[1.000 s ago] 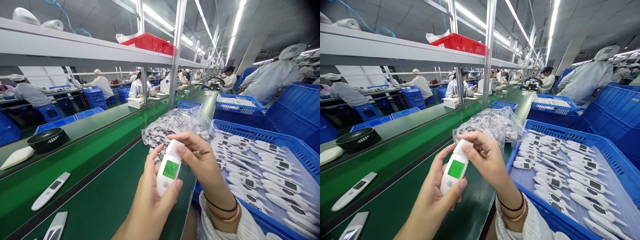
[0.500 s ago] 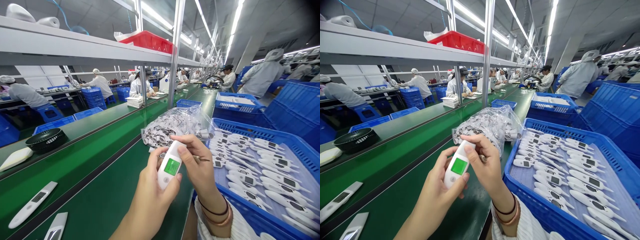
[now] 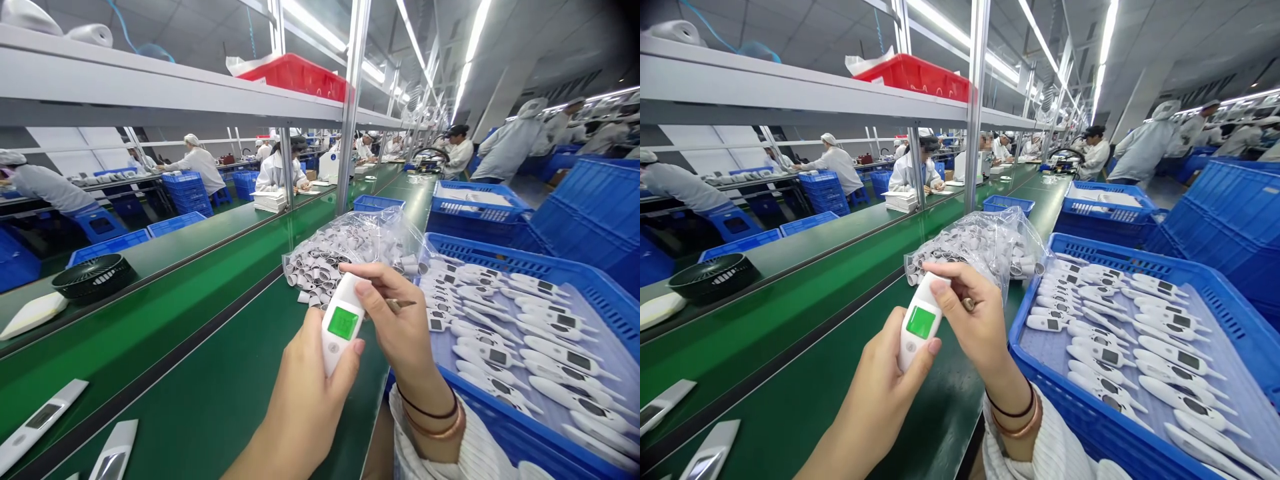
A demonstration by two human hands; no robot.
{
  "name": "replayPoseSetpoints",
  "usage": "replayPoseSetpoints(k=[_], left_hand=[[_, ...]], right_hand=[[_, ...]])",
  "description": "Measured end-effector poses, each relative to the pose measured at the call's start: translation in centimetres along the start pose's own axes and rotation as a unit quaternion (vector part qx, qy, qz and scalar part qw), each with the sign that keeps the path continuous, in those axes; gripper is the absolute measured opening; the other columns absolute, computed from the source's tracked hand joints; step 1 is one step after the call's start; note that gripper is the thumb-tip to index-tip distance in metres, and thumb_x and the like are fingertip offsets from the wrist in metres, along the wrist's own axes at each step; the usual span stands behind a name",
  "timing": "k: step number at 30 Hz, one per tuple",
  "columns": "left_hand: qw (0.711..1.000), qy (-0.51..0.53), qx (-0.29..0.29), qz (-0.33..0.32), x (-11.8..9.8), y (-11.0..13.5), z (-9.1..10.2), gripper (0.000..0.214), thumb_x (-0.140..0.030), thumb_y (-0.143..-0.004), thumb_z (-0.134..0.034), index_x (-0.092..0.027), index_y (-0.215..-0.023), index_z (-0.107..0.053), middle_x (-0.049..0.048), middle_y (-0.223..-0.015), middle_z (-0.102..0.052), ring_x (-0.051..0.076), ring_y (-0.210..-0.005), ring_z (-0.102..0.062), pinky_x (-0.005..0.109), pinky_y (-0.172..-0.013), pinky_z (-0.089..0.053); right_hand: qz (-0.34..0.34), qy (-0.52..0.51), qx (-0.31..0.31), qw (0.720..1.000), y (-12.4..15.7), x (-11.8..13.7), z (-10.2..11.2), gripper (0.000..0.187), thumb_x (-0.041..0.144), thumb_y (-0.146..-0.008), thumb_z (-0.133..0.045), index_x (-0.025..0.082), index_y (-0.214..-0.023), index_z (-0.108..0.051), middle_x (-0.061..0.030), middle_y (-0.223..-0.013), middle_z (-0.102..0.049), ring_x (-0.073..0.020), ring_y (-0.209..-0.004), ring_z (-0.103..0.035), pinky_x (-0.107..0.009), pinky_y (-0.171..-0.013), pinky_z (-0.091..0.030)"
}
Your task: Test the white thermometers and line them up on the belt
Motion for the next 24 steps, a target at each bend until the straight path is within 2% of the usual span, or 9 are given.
replayPoseSetpoints(k=[4,6,8,10,13,16,18,21,24], left_hand=[[0.999,0.028,0.008,-0.020,0.0,0.0,-0.2,0.023,-0.044,-0.097,-0.051,-0.024,-0.088,-0.047,-0.0039,-0.071,-0.049,0.014,-0.057,-0.043,0.026,-0.051,-0.027],[0.998,0.025,-0.030,-0.045,0.1,-0.3,-0.1,0.022,-0.038,-0.093,-0.060,-0.023,-0.083,-0.047,-0.0033,-0.073,-0.050,0.014,-0.061,-0.046,0.025,-0.054,-0.029],[0.994,0.042,-0.086,-0.060,0.3,-0.6,0.2,0.022,-0.029,-0.085,-0.070,-0.022,-0.083,-0.049,-0.0026,-0.080,-0.053,0.013,-0.067,-0.049,0.024,-0.058,-0.034],[0.984,0.124,-0.111,-0.057,0.6,-1.1,0.5,0.024,-0.027,-0.084,-0.071,-0.023,-0.098,-0.051,-0.0034,-0.084,-0.055,0.012,-0.066,-0.051,0.021,-0.057,-0.038],[0.950,0.303,-0.054,-0.059,0.9,-1.6,1.1,0.027,-0.040,-0.098,-0.057,-0.022,-0.116,-0.046,-0.0037,-0.079,-0.060,0.009,-0.055,-0.054,0.020,-0.050,-0.044],[0.917,0.391,0.004,-0.081,0.7,-1.7,1.4,0.029,-0.045,-0.104,-0.046,-0.018,-0.113,-0.049,0.0008,-0.081,-0.067,0.011,-0.052,-0.061,0.022,-0.047,-0.051],[0.910,0.403,0.008,-0.094,0.6,-1.5,1.5,0.026,-0.041,-0.105,-0.045,-0.017,-0.110,-0.052,0.0026,-0.086,-0.069,0.012,-0.056,-0.064,0.024,-0.052,-0.056],[0.924,0.368,-0.006,-0.106,0.5,-1.0,1.3,0.026,-0.038,-0.107,-0.041,-0.017,-0.107,-0.055,0.0009,-0.079,-0.067,0.013,-0.063,-0.064,0.025,-0.062,-0.056],[0.949,0.284,-0.042,-0.135,0.5,-0.5,1.2,0.029,-0.039,-0.108,-0.039,-0.020,-0.122,-0.055,0.0001,-0.079,-0.066,0.013,-0.067,-0.060,0.025,-0.063,-0.051]], right_hand=[[-0.021,-0.008,0.018,1.000,-0.1,-0.2,-0.1,0.024,0.043,-0.092,-0.069,0.022,-0.099,-0.077,-0.0029,-0.081,-0.069,-0.0108,-0.057,-0.056,-0.022,-0.044,-0.041],[-0.028,-0.033,0.043,0.998,-0.2,-0.6,0.2,0.032,0.050,-0.089,-0.072,0.023,-0.105,-0.074,-0.0023,-0.082,-0.066,-0.0103,-0.057,-0.054,-0.022,-0.044,-0.038],[-0.029,-0.058,0.080,0.995,-0.3,-0.9,0.8,0.053,0.065,-0.083,-0.072,0.025,-0.117,-0.070,-0.0007,-0.082,-0.063,-0.0090,-0.053,-0.048,-0.023,-0.044,-0.036],[-0.025,-0.055,0.098,0.993,-0.3,-1.2,1.6,0.064,0.077,-0.085,-0.058,0.024,-0.120,-0.066,0.0003,-0.080,-0.060,-0.0074,-0.049,-0.039,-0.024,-0.043,-0.032],[0.005,0.040,0.059,0.997,-0.1,-0.8,2.6,0.044,0.059,-0.101,-0.048,0.021,-0.093,-0.068,-0.0002,-0.074,-0.058,-0.0085,-0.053,-0.042,-0.024,-0.048,-0.033],[0.080,0.160,0.048,0.983,0.5,0.2,2.5,0.032,0.035,-0.100,-0.059,0.019,-0.073,-0.061,-0.0003,-0.069,-0.058,-0.0112,-0.062,-0.053,-0.023,-0.054,-0.039],[0.125,0.203,0.070,0.968,1.0,0.9,1.9,0.025,0.029,-0.098,-0.063,0.020,-0.075,-0.062,0.0014,-0.065,-0.060,-0.0105,-0.059,-0.054,-0.023,-0.053,-0.040],[0.179,0.269,0.103,0.941,1.5,1.6,0.9,0.023,0.023,-0.097,-0.064,0.020,-0.074,-0.062,0.0026,-0.062,-0.063,-0.0093,-0.053,-0.054,-0.023,-0.053,-0.039],[0.208,0.330,0.105,0.915,1.7,1.8,0.3,0.031,0.021,-0.097,-0.063,0.019,-0.066,-0.059,0.0013,-0.061,-0.064,-0.0094,-0.052,-0.054,-0.024,-0.053,-0.038]])
Point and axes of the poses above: each hand's wrist, its own y-axis away from the middle knuckle, its own z-axis out of the back of the hand, x = y × z, the point moved 2 cm from there along -y, towards the middle knuckle
